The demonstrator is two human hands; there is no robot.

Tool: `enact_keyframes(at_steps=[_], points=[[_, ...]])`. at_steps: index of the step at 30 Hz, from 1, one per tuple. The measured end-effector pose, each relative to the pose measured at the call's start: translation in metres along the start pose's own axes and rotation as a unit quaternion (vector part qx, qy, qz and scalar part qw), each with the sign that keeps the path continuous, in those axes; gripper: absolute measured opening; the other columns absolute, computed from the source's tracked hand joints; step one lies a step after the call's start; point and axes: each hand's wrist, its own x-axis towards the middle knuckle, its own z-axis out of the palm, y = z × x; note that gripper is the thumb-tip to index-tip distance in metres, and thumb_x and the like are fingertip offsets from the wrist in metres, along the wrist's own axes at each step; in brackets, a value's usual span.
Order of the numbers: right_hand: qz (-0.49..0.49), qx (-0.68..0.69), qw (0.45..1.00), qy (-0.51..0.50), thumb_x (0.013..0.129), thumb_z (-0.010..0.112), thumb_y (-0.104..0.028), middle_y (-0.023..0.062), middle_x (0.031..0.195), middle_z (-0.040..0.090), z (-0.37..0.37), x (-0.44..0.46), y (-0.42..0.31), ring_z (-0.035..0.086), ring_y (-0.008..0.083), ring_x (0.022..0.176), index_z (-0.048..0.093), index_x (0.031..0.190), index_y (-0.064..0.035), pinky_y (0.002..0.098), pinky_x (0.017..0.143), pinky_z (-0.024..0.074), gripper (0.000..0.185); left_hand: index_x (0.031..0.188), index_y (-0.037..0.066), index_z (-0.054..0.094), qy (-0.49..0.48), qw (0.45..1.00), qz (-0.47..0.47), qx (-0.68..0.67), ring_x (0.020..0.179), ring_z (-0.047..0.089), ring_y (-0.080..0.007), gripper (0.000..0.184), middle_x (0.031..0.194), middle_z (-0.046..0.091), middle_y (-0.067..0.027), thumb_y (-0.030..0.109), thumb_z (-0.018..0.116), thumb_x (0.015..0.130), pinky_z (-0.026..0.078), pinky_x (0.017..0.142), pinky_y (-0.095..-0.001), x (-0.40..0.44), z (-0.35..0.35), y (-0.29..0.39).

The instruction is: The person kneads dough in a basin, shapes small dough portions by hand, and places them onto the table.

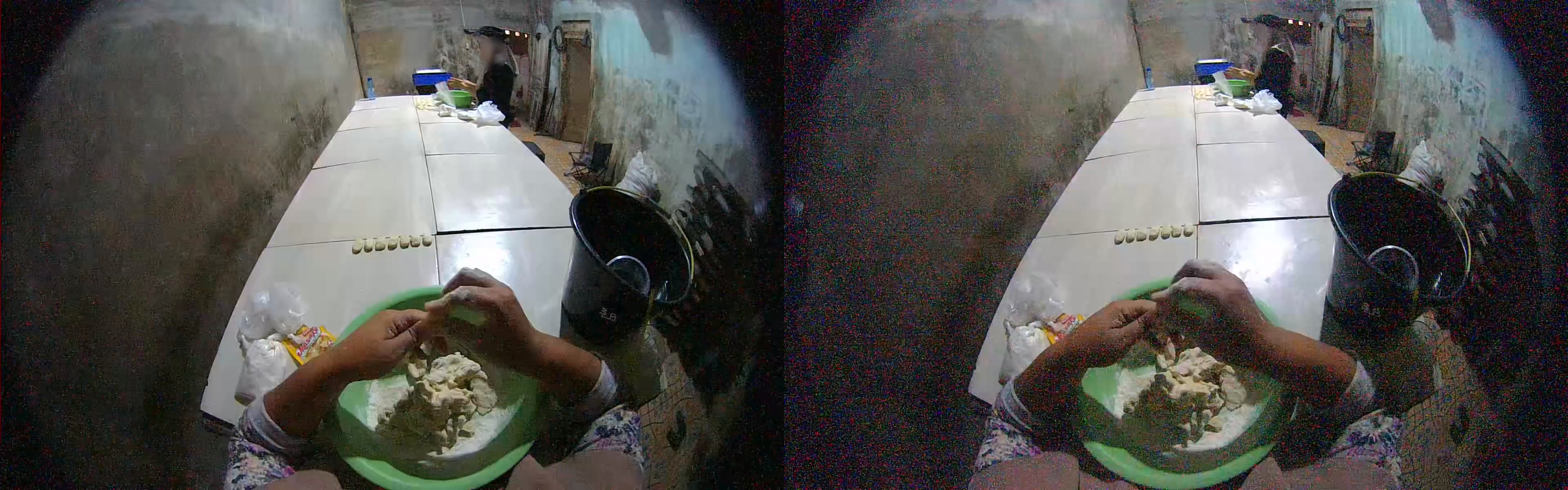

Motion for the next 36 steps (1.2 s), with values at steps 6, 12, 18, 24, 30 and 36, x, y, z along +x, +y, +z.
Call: enact_keyframes(at_steps=[6,12,18,24,30,36], points=[[-0.026,-0.035,0.999,0.005,0.070,0.072,-0.009,0.0064,0.075,0.057,-0.003,-0.005,0.001,0.056,0.0241,0.065,0.063,0.083,-0.0078,0.0332,0.060,0.0457,0.017,0.112,0.000,0.055,-0.003,0.992,0.020,-0.125,0.091,0.057,-0.0145,0.031,0.099,0.062,-0.0061,0.024,0.043,0.097,0.045,0.081,-0.0280,-0.001,0.013,0.019],[-0.064,-0.105,0.992,-0.042,0.068,0.072,-0.015,0.0082,0.092,0.059,-0.001,0.002,-0.003,0.056,0.0283,0.083,0.063,0.097,-0.0115,0.0412,0.077,0.0420,0.030,0.117,0.000,0.053,-0.006,0.993,-0.015,-0.117,0.088,0.058,-0.0129,0.034,0.099,0.062,-0.0055,0.025,0.051,0.093,0.050,0.072,-0.0288,-0.001,0.001,0.013],[-0.078,-0.095,0.992,-0.036,0.067,0.073,-0.018,0.0064,0.088,0.059,-0.001,0.001,-0.007,0.057,0.0268,0.082,0.064,0.098,-0.0128,0.0392,0.075,0.0421,0.032,0.119,0.000,0.053,0.018,0.986,0.004,-0.167,0.079,0.057,-0.0094,0.038,0.096,0.063,-0.0040,0.024,0.057,0.090,0.048,0.071,-0.0255,-0.001,0.001,0.014],[-0.067,-0.180,0.981,-0.034,0.067,0.065,-0.021,0.0042,0.078,0.053,-0.008,-0.005,-0.013,0.054,0.0269,0.081,0.066,0.095,-0.0167,0.0394,0.074,0.0417,0.028,0.121,-0.001,0.052,-0.019,0.984,0.025,-0.174,0.083,0.056,-0.0079,0.039,0.104,0.062,-0.0046,0.020,0.059,0.089,0.046,0.071,-0.0236,0.002,0.005,0.011],[-0.055,-0.175,0.976,-0.117,0.076,0.063,-0.027,0.0114,0.106,0.055,-0.001,0.002,-0.016,0.052,0.0309,0.096,0.050,0.125,-0.0167,0.0426,0.084,0.0408,0.052,0.115,0.000,0.055,0.001,0.991,-0.014,-0.134,0.085,0.057,-0.0092,0.033,0.102,0.063,-0.0050,0.023,0.056,0.091,0.047,0.075,-0.0244,-0.001,-0.003,0.015],[-0.023,0.013,0.998,-0.062,0.069,0.075,-0.013,0.0138,0.110,0.056,-0.001,0.002,-0.006,0.054,0.0305,0.101,0.050,0.126,-0.0137,0.0385,0.086,0.0432,0.063,0.115,0.000,0.053,-0.002,0.969,0.005,-0.246,0.089,0.060,-0.0121,0.032,0.097,0.064,-0.0058,0.024,0.048,0.095,0.048,0.082,-0.0261,-0.001,-0.003,0.004]])
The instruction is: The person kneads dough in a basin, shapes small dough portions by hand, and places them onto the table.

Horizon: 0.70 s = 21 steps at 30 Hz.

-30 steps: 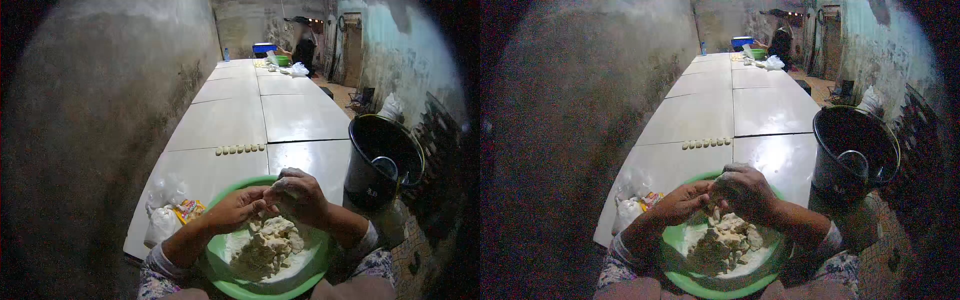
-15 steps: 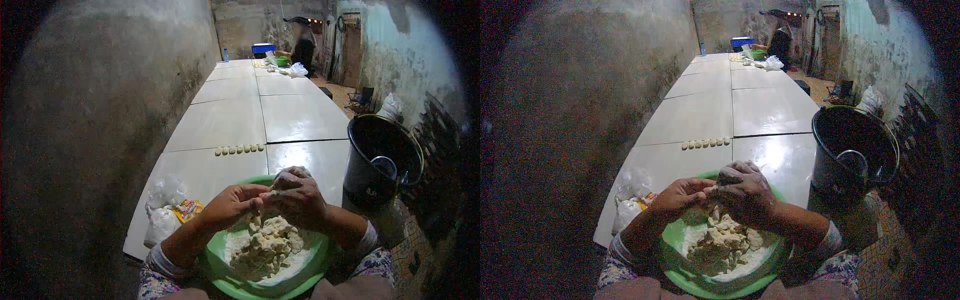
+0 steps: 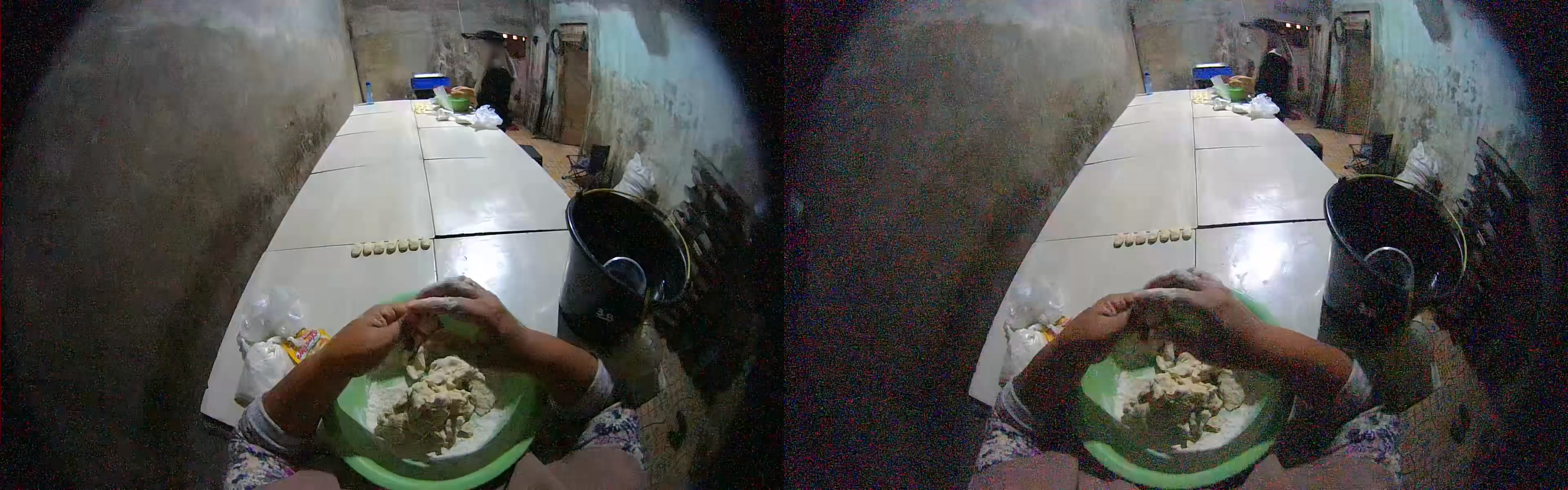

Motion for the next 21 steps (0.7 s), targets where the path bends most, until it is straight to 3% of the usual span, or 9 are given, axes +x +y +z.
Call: enact_keyframes(at_steps=[2,3,6,8,10,16,17,20,21], points=[[-0.029,0.006,0.999,-0.013,0.068,0.076,-0.013,0.0113,0.102,0.060,-0.004,0.000,0.004,0.057,0.0275,0.094,0.060,0.114,-0.0119,0.0362,0.082,0.0444,0.049,0.115,0.000,0.053,-0.008,0.998,0.003,0.055,0.091,0.059,-0.0114,0.033,0.099,0.063,-0.0053,0.025,0.047,0.095,0.048,0.082,-0.0259,0.000,-0.002,0.000],[-0.034,-0.003,0.999,0.034,0.068,0.076,-0.013,0.0084,0.091,0.061,-0.002,0.001,0.002,0.058,0.0245,0.085,0.065,0.095,-0.0100,0.0356,0.075,0.0447,0.030,0.117,0.000,0.053,-0.013,0.996,-0.012,0.087,0.085,0.056,-0.0095,0.037,0.097,0.062,-0.0035,0.028,0.046,0.095,0.047,0.077,-0.0250,0.000,0.000,0.004],[-0.022,-0.027,0.999,0.035,0.067,0.076,-0.012,0.0074,0.087,0.060,-0.004,-0.003,0.003,0.058,0.0239,0.079,0.062,0.084,-0.0095,0.0359,0.071,0.0439,0.022,0.119,-0.001,0.052,-0.026,0.995,-0.026,0.089,0.082,0.054,-0.0087,0.042,0.095,0.060,-0.0030,0.032,0.049,0.094,0.046,0.074,-0.0244,0.001,0.001,0.005],[-0.038,-0.053,0.996,0.062,0.067,0.076,-0.012,0.0072,0.086,0.060,-0.002,-0.004,0.001,0.058,0.0245,0.078,0.060,0.081,-0.0091,0.0362,0.070,0.0438,0.021,0.119,-0.001,0.052,0.056,0.993,0.034,0.102,0.088,0.056,-0.0106,0.041,0.099,0.061,-0.0050,0.030,0.054,0.091,0.046,0.077,-0.0257,0.001,0.011,0.009],[-0.055,-0.079,0.991,0.089,0.068,0.075,-0.012,0.0070,0.085,0.060,0.000,-0.004,-0.002,0.058,0.0251,0.076,0.058,0.078,-0.0088,0.0365,0.069,0.0437,0.020,0.118,-0.001,0.052,0.042,0.995,0.026,0.090,0.094,0.057,-0.0122,0.041,0.104,0.062,-0.0069,0.028,0.059,0.089,0.046,0.081,-0.0270,0.002,0.005,0.007],[-0.006,-0.173,0.978,0.117,0.069,0.074,-0.012,0.0093,0.085,0.059,0.003,0.000,-0.013,0.058,0.0290,0.078,0.054,0.104,-0.0060,0.0401,0.071,0.0446,0.041,0.115,0.000,0.056,0.051,0.985,-0.009,0.166,0.094,0.058,-0.0121,0.035,0.101,0.065,-0.0055,0.026,0.057,0.090,0.044,0.084,-0.0278,-0.001,0.017,0.014],[-0.019,-0.162,0.981,0.106,0.068,0.075,-0.014,0.0094,0.085,0.058,0.002,-0.002,-0.008,0.057,0.0278,0.077,0.056,0.102,-0.0058,0.0398,0.071,0.0448,0.040,0.116,0.000,0.055,0.054,0.983,-0.058,0.164,0.097,0.057,-0.0124,0.037,0.104,0.064,-0.0057,0.026,0.057,0.090,0.043,0.087,-0.0283,0.000,0.019,0.018],[-0.005,-0.139,0.990,0.013,0.074,0.066,-0.020,0.0119,0.089,0.054,0.002,-0.007,-0.002,0.055,0.0334,0.082,0.055,0.095,-0.0082,0.0422,0.074,0.0451,0.027,0.117,0.000,0.055,0.035,0.981,-0.019,0.189,0.099,0.056,-0.0127,0.038,0.109,0.062,-0.0063,0.027,0.056,0.090,0.042,0.089,-0.0288,0.000,0.010,0.009],[-0.012,-0.139,0.990,0.029,0.074,0.065,-0.020,0.0092,0.082,0.053,0.000,-0.004,-0.006,0.055,0.0315,0.074,0.055,0.088,-0.0089,0.0420,0.067,0.0459,0.021,0.120,-0.001,0.053,-0.006,0.992,-0.003,0.124,0.100,0.055,-0.0130,0.040,0.111,0.061,-0.0066,0.027,0.055,0.091,0.041,0.091,-0.0293,0.003,0.008,0.007]])
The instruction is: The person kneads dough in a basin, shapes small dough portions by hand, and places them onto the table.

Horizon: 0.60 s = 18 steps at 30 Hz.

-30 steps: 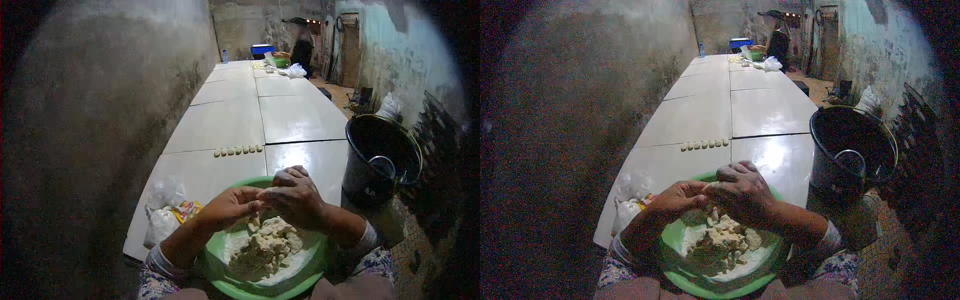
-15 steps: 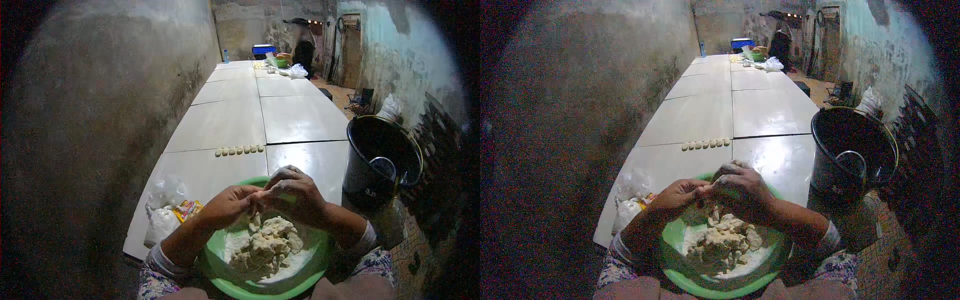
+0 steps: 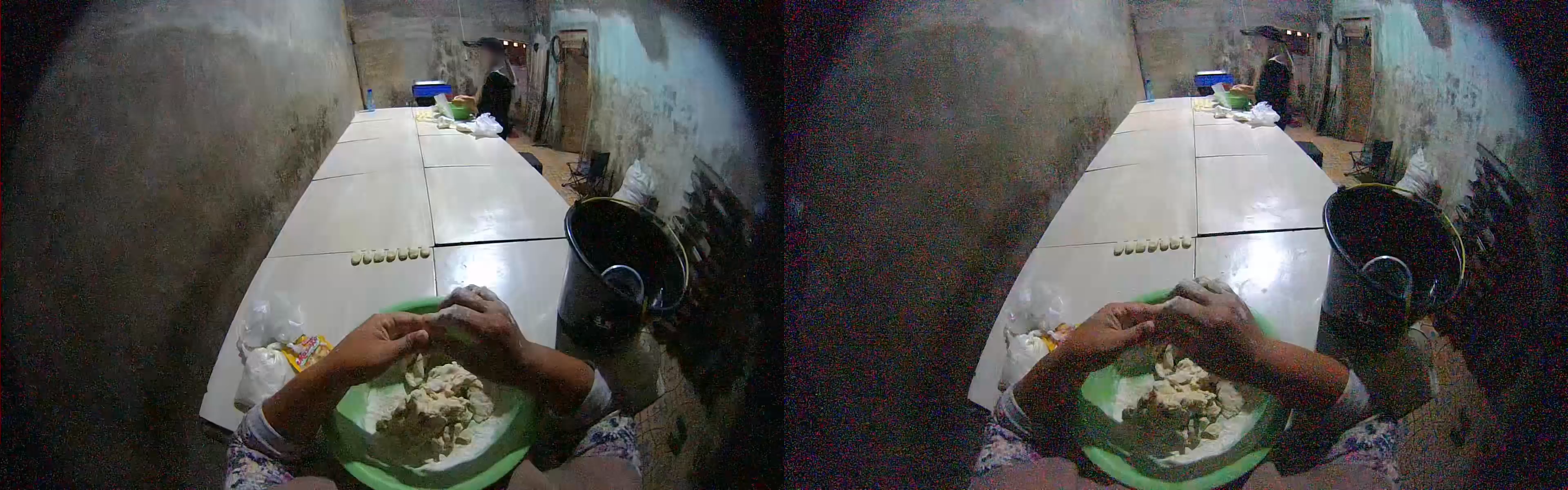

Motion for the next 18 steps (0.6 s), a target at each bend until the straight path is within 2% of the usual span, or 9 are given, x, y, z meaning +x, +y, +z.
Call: enact_keyframes(at_steps=[4,6,9,13,15,16,17,18], points=[[0.011,0.024,1.000,0.010,0.075,0.064,-0.020,0.0094,0.081,0.053,0.007,-0.005,0.001,0.054,0.0315,0.073,0.055,0.085,-0.0099,0.0424,0.064,0.0460,0.016,0.122,-0.001,0.051,-0.005,1.000,0.013,-0.012,0.102,0.054,-0.0125,0.042,0.112,0.060,-0.0065,0.027,0.054,0.091,0.040,0.092,-0.0289,-0.002,0.001,-0.001],[0.044,0.038,0.998,-0.016,0.076,0.062,-0.018,0.0101,0.081,0.052,0.006,-0.006,-0.001,0.054,0.0320,0.073,0.055,0.085,-0.0104,0.0440,0.061,0.0462,0.014,0.124,-0.001,0.049,-0.026,0.998,0.008,-0.063,0.102,0.054,-0.0123,0.042,0.113,0.059,-0.0063,0.025,0.054,0.092,0.040,0.092,-0.0284,-0.001,-0.003,-0.007],[0.029,0.001,0.999,-0.040,0.075,0.062,-0.017,0.0110,0.083,0.053,0.000,-0.005,-0.003,0.055,0.0334,0.073,0.055,0.085,-0.0097,0.0436,0.060,0.0465,0.014,0.125,-0.001,0.049,-0.011,1.000,-0.009,-0.014,0.099,0.054,-0.0119,0.041,0.110,0.060,-0.0058,0.024,0.053,0.092,0.041,0.090,-0.0275,-0.002,-0.002,-0.001],[0.028,-0.006,0.999,-0.018,0.074,0.064,-0.016,0.0124,0.084,0.054,0.000,-0.001,-0.005,0.056,0.0340,0.076,0.055,0.086,-0.0087,0.0426,0.060,0.0477,0.017,0.124,-0.001,0.050,-0.022,0.998,0.013,-0.055,0.096,0.054,-0.0118,0.039,0.106,0.060,-0.0055,0.022,0.053,0.092,0.041,0.088,-0.0272,-0.003,0.000,0.000],[0.057,0.015,0.998,-0.009,0.073,0.066,-0.015,0.0149,0.085,0.055,0.001,0.000,-0.006,0.058,0.0345,0.079,0.055,0.088,-0.0081,0.0408,0.063,0.0493,0.019,0.122,-0.001,0.051,-0.027,0.998,0.016,-0.055,0.097,0.055,-0.0118,0.038,0.107,0.060,-0.0059,0.022,0.053,0.092,0.042,0.089,-0.0270,-0.001,-0.006,-0.006],[0.041,0.048,0.998,-0.004,0.077,0.066,-0.016,0.0169,0.090,0.054,-0.001,0.001,-0.005,0.058,0.0333,0.082,0.058,0.098,-0.0083,0.0402,0.067,0.0505,0.024,0.120,-0.001,0.052,-0.015,0.998,0.016,-0.064,0.098,0.056,-0.0120,0.036,0.107,0.061,-0.0063,0.023,0.053,0.092,0.043,0.088,-0.0269,0.000,-0.007,-0.009],[0.040,0.048,0.998,-0.003,0.077,0.066,-0.016,0.0169,0.090,0.054,-0.001,0.002,-0.006,0.058,0.0333,0.082,0.058,0.098,-0.0083,0.0402,0.067,0.0505,0.024,0.120,-0.001,0.052,-0.015,0.998,0.016,-0.063,0.098,0.056,-0.0120,0.036,0.107,0.061,-0.0063,0.023,0.053,0.092,0.043,0.088,-0.0269,-0.001,-0.007,-0.009],[0.078,0.119,0.990,0.015,0.080,0.064,-0.017,0.0172,0.094,0.053,0.000,0.004,-0.010,0.057,0.0325,0.084,0.058,0.104,-0.0080,0.0390,0.069,0.0504,0.027,0.119,-0.001,0.052,0.005,0.996,-0.021,-0.085,0.095,0.056,-0.0116,0.036,0.104,0.062,-0.0054,0.023,0.053,0.092,0.044,0.087,-0.0265,-0.003,-0.005,-0.002]])
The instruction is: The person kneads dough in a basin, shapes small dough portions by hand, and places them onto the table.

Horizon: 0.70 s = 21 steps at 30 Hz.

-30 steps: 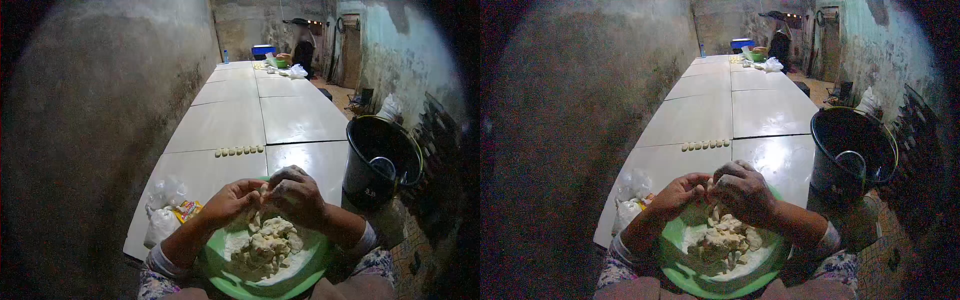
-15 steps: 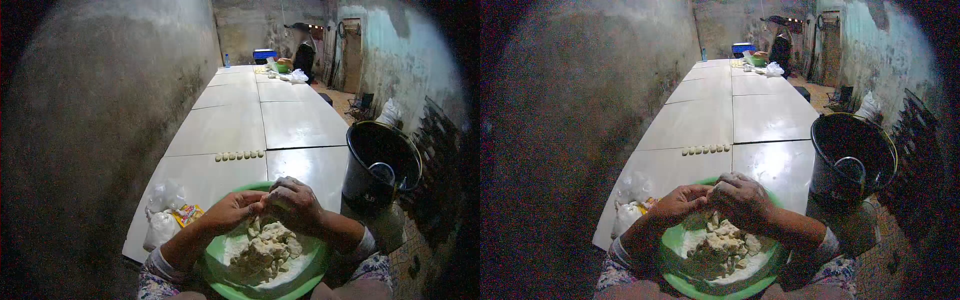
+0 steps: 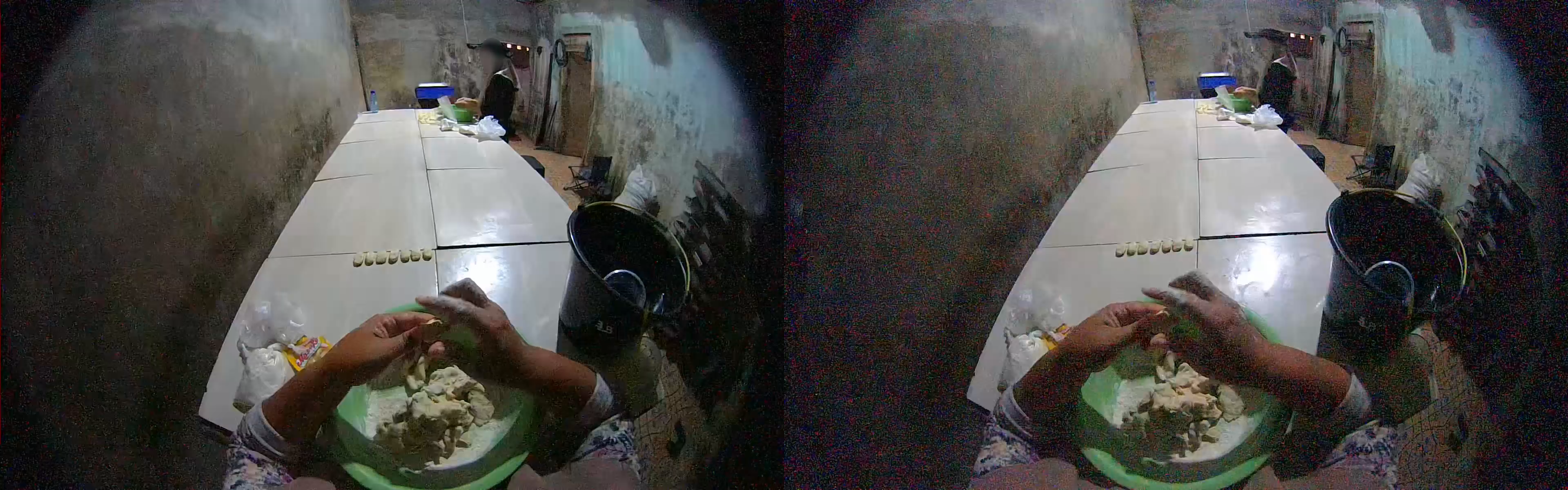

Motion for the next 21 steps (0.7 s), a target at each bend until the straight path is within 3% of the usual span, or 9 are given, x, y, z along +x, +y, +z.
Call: enact_keyframes(at_steps=[1,2,5,7,9,11,14,18,21], points=[[0.038,0.072,0.997,0.016,0.083,0.062,-0.018,0.0176,0.097,0.052,0.001,0.001,-0.002,0.057,0.0316,0.087,0.058,0.111,-0.0077,0.0378,0.071,0.0502,0.030,0.119,0.000,0.053,0.022,0.999,-0.036,-0.024,0.093,0.056,-0.0112,0.036,0.102,0.062,-0.0045,0.024,0.052,0.093,0.044,0.085,-0.0260,-0.002,0.002,0.003],[0.016,0.104,0.994,-0.015,0.084,0.061,-0.016,0.0165,0.102,0.051,-0.001,0.001,0.008,0.056,0.0290,0.093,0.057,0.116,-0.0059,0.0356,0.078,0.0482,0.035,0.119,0.000,0.053,0.022,0.999,-0.035,-0.023,0.093,0.056,-0.0112,0.036,0.102,0.062,-0.0045,0.024,0.052,0.093,0.044,0.085,-0.0260,-0.001,0.000,0.001],[0.060,0.183,0.981,-0.041,0.082,0.062,-0.012,0.0155,0.103,0.052,-0.004,0.001,0.017,0.055,0.0270,0.095,0.058,0.112,-0.0041,0.0336,0.083,0.0455,0.031,0.113,0.001,0.056,-0.002,0.996,0.017,0.090,0.079,0.054,-0.0088,0.039,0.090,0.061,-0.0009,0.034,0.048,0.094,0.045,0.074,-0.0239,0.003,-0.008,-0.012],[0.095,0.218,0.969,-0.074,0.082,0.063,-0.009,0.0144,0.105,0.052,-0.006,0.001,0.019,0.055,0.0252,0.095,0.059,0.110,-0.0035,0.0328,0.084,0.0447,0.029,0.112,0.001,0.057,0.001,0.998,0.014,0.069,0.077,0.053,-0.0082,0.039,0.089,0.061,-0.0006,0.035,0.048,0.094,0.044,0.072,-0.0236,0.003,0.002,-0.008],[0.011,0.176,0.980,-0.098,0.080,0.064,-0.008,0.0138,0.100,0.054,-0.004,0.001,0.026,0.056,0.0246,0.093,0.059,0.108,-0.0025,0.0322,0.083,0.0452,0.030,0.111,0.001,0.057,0.003,0.999,0.013,0.049,0.075,0.052,-0.0077,0.040,0.088,0.061,-0.0004,0.037,0.047,0.094,0.044,0.069,-0.0233,0.003,0.003,-0.005],[0.019,0.136,0.987,-0.080,0.074,0.067,-0.006,0.0129,0.094,0.056,-0.004,0.003,0.018,0.058,0.0266,0.088,0.060,0.099,-0.0030,0.0340,0.079,0.0466,0.027,0.112,0.001,0.057,-0.005,0.996,-0.017,0.087,0.076,0.052,-0.0072,0.040,0.088,0.061,0.0001,0.036,0.049,0.093,0.044,0.070,-0.0238,0.001,0.000,-0.003],[-0.059,-0.010,0.998,-0.034,0.070,0.069,-0.015,0.0095,0.086,0.056,-0.001,0.001,0.020,0.057,0.0304,0.078,0.054,0.086,-0.0078,0.0404,0.066,0.0442,0.023,0.114,0.001,0.056,-0.014,0.999,-0.021,0.034,0.082,0.054,-0.0077,0.040,0.092,0.062,-0.0004,0.034,0.050,0.093,0.045,0.073,-0.0246,0.002,-0.004,-0.007],[-0.058,-0.102,0.993,-0.024,0.070,0.068,-0.018,0.0089,0.084,0.056,-0.002,-0.004,0.019,0.056,0.0300,0.077,0.055,0.088,-0.0089,0.0414,0.068,0.0420,0.023,0.116,0.000,0.054,-0.027,0.999,0.023,0.038,0.087,0.055,-0.0086,0.040,0.097,0.062,-0.0018,0.033,0.051,0.092,0.046,0.076,-0.0252,0.002,0.005,0.000],[-0.073,-0.109,0.991,-0.021,0.070,0.067,-0.016,0.0092,0.084,0.056,-0.002,-0.003,0.017,0.056,0.0300,0.077,0.056,0.090,-0.0099,0.0417,0.070,0.0409,0.024,0.118,0.000,0.052,-0.019,0.996,-0.024,0.080,0.089,0.056,-0.0089,0.041,0.102,0.062,-0.0028,0.031,0.052,0.092,0.045,0.079,-0.0254,0.002,0.003,0.000]])
